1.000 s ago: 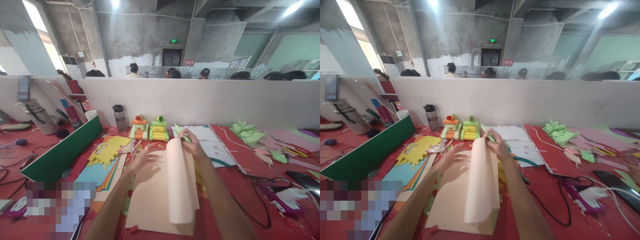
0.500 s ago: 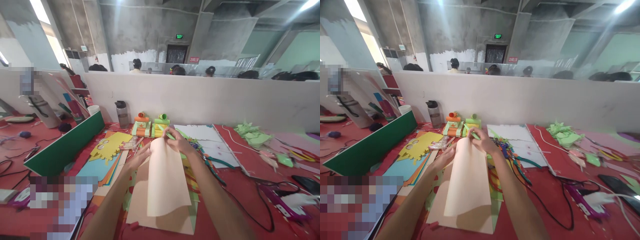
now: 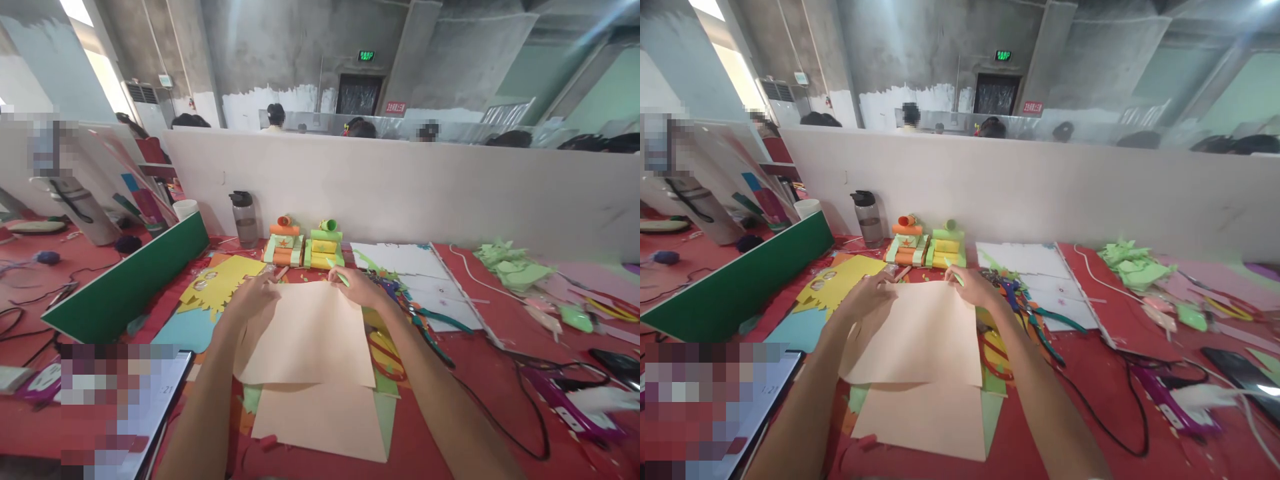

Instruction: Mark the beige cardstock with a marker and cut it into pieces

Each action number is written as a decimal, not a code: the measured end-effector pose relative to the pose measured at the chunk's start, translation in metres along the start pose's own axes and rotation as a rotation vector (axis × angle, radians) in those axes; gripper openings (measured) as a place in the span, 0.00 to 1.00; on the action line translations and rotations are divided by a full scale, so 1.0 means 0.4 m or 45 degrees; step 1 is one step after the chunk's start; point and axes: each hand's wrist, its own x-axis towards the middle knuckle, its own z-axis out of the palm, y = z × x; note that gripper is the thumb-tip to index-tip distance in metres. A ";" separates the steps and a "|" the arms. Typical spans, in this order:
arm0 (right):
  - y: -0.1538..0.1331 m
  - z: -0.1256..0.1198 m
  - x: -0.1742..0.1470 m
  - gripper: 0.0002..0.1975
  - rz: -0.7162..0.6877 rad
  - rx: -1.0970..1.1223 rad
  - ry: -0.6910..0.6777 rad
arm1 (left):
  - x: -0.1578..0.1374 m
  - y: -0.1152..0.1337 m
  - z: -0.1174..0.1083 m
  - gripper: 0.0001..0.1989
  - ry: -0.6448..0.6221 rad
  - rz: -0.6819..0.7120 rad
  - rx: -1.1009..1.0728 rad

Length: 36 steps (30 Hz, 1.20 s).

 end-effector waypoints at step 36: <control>-0.106 0.202 -0.182 0.07 0.337 0.740 0.045 | -0.056 0.102 0.099 0.05 -0.442 0.027 0.113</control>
